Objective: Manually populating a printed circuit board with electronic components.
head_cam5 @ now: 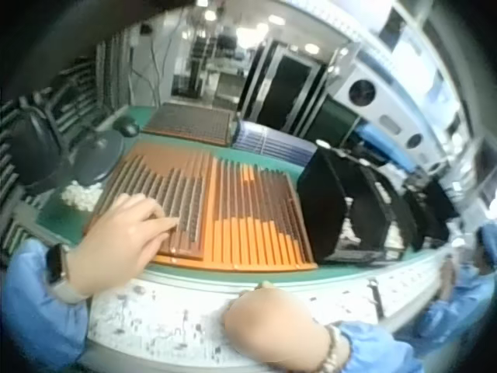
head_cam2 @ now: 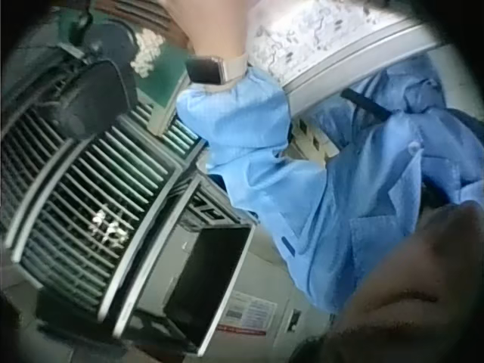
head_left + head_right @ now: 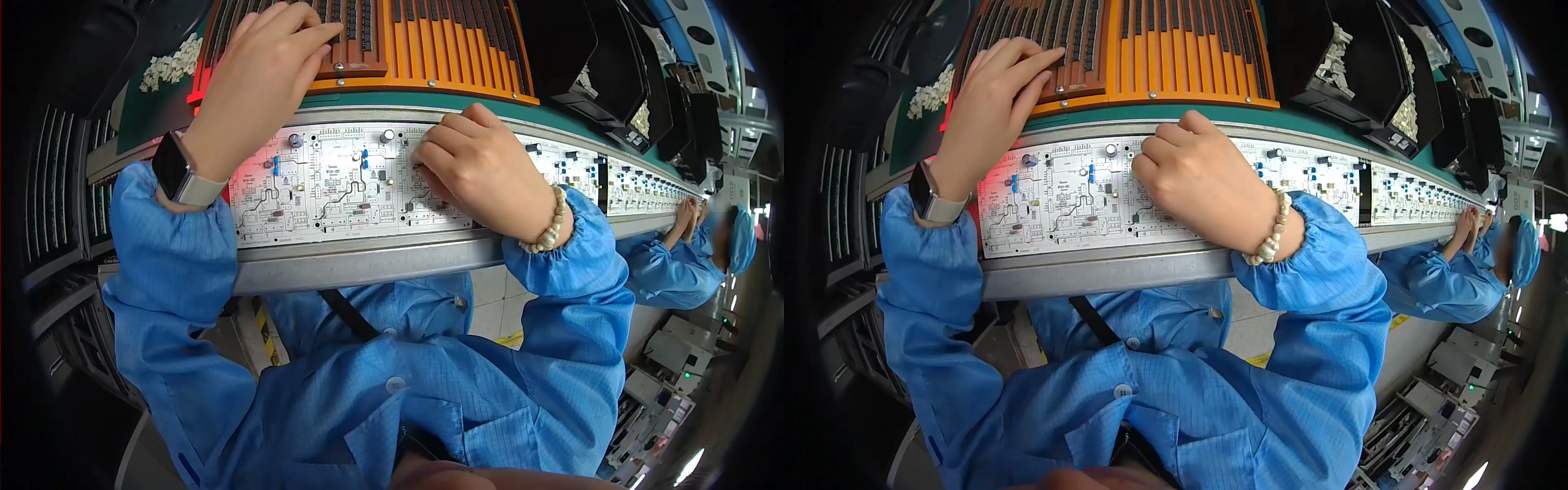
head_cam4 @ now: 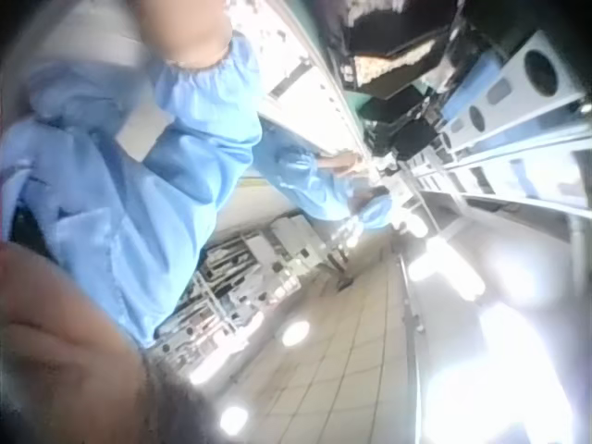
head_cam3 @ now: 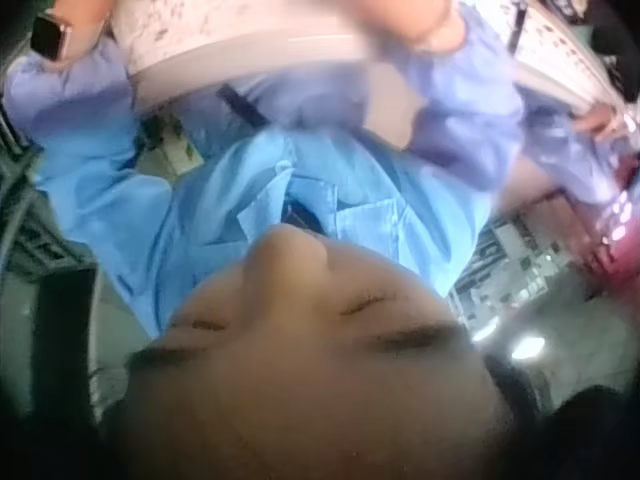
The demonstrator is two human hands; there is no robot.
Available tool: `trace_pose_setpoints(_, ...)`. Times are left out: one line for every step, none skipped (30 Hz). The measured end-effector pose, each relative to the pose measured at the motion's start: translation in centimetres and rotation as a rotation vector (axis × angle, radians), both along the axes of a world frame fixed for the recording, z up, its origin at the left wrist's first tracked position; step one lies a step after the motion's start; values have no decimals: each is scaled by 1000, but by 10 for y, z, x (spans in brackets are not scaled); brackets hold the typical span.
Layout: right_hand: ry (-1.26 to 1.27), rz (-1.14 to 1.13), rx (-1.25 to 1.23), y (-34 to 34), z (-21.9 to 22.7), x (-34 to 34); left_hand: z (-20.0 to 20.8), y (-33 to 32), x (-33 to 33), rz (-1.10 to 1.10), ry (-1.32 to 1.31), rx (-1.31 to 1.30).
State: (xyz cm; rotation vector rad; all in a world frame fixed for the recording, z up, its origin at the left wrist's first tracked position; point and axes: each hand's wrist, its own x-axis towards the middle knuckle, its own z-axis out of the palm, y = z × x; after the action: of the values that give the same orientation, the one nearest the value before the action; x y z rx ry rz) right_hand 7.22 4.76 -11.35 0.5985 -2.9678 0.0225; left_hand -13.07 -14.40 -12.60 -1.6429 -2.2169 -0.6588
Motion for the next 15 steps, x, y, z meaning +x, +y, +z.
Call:
trace_pose_setpoints(-4,2,2,0,0,0,-2,1,-2,-4,55,-31)
trace_pose_setpoints(2,-4,-16,0,0,1,-4,0,-2,-9,110,-62)
trace_pose_setpoints(7,-10,-34,1,0,1,-3,-1,-1,-6,106,-61)
trace_pose_setpoints(4,-8,-32,1,0,1,-2,-1,-1,-2,126,-79)
trace_pose_setpoints(-3,-11,-51,2,0,1,0,-1,0,2,146,-98)
trace_pose_setpoints(-10,-13,-71,2,1,0,2,-1,1,4,142,-98)
trace_pose_setpoints(-15,-8,-70,-1,4,-1,4,-1,1,-8,146,-119)
trace_pose_setpoints(13,-13,-133,-5,9,-2,5,-2,2,-19,149,-141)
trace_pose_setpoints(41,-18,-197,-10,13,-2,5,-3,2,-12,144,-142)
trace_pose_setpoints(36,-17,-195,-17,16,-2,5,-1,2,-11,170,-130)
trace_pose_setpoints(24,-19,-303,-26,17,-2,6,1,3,-9,196,-118)
trace_pose_setpoints(10,-22,-412,-35,16,-3,10,2,5,-6,191,-118)
trace_pose_setpoints(-12,-33,-406,-43,10,-3,21,6,7,-55,275,-147)
trace_pose_setpoints(-35,-18,-416,-51,7,-5,30,7,12,-99,361,-179)
trace_pose_setpoints(-45,-13,-415,-57,1,-7,34,8,17,-98,359,-180)
